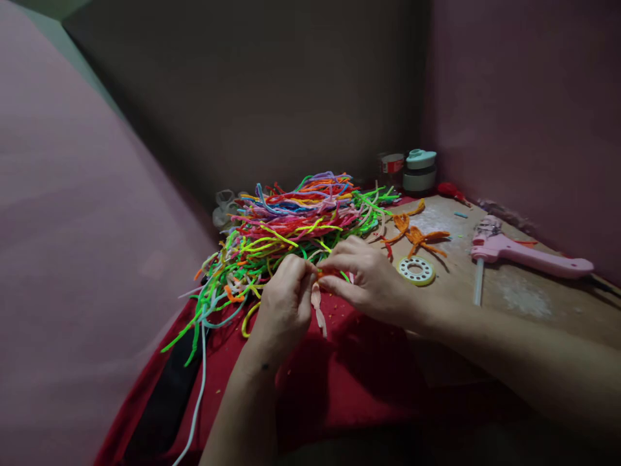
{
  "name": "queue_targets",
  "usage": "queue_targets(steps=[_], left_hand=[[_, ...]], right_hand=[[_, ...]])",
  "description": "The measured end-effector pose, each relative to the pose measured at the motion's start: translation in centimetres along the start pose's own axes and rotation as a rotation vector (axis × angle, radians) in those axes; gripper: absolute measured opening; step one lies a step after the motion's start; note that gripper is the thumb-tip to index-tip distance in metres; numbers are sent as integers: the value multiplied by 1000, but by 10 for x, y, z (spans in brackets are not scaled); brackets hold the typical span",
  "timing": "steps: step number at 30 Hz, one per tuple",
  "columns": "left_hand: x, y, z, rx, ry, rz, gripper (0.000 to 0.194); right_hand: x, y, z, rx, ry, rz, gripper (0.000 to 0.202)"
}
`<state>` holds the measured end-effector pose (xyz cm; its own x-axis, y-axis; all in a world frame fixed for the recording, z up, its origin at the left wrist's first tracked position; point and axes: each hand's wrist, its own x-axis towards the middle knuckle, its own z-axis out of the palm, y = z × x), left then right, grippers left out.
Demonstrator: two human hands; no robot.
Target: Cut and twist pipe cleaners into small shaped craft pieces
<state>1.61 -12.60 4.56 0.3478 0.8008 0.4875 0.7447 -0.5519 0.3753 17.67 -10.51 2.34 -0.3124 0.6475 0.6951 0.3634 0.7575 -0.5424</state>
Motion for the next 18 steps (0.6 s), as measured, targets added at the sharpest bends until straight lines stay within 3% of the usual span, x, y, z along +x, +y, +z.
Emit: queue_targets(steps=[2,4,7,14,18], left_hand=[[0,0,2,-3,-11,8,13],[0,0,3,33,11,22,13],[1,0,4,108,77,29,12],[2,5,3,-212,-12,-282,15],[4,9,3,-197,11,-298,13]], right_hand=[[1,0,0,38,-148,112,16],[1,0,0,57,-205,216,21],[2,-2,-1,52,-203,278,21],[1,-3,1,163,-213,305,21],[0,-4,2,165,-159,265,17]])
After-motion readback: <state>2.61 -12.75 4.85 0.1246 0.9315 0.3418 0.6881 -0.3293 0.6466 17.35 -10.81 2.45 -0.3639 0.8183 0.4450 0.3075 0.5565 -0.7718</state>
